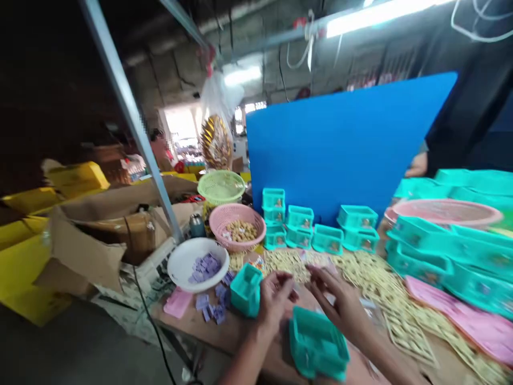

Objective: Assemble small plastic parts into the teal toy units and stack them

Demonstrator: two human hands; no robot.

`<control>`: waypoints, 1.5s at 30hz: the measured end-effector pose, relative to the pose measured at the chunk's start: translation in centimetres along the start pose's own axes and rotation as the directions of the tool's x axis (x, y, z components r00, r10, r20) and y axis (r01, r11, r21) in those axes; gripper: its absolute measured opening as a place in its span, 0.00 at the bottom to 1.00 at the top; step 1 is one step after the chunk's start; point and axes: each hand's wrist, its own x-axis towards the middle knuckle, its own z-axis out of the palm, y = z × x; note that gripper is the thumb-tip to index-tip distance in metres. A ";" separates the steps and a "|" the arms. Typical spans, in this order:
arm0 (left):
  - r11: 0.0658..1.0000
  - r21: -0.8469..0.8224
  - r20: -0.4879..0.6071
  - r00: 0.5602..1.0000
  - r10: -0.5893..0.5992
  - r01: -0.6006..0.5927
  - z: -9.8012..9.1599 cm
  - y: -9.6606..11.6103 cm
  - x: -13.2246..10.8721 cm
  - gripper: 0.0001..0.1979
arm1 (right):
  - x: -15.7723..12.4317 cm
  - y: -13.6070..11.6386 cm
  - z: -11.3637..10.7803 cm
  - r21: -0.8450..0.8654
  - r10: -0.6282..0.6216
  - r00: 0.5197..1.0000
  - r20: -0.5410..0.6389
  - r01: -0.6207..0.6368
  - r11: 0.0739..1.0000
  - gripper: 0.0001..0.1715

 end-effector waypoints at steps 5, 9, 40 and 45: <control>0.997 0.028 0.022 0.997 0.068 -0.069 0.8 -2.6 0.3 0.28 | -0.5 3.4 1.9 0.351 0.271 0.959 0.081 -0.282 0.893 0.34; 0.972 0.184 0.091 0.987 0.132 -0.147 1.1 -1.9 -1.6 0.26 | -1.3 0.5 -0.4 0.406 0.353 0.933 0.070 -0.350 0.844 0.34; 0.652 0.668 0.528 0.846 -0.073 -0.360 -3.1 -2.2 0.0 0.19 | -9.1 2.3 -5.6 0.567 0.674 0.556 0.486 -0.788 0.241 0.27; 0.558 0.690 0.595 0.800 -0.076 -0.460 -2.9 -0.9 -2.5 0.29 | -9.2 1.6 -5.1 0.559 0.702 0.559 0.442 -0.783 0.271 0.27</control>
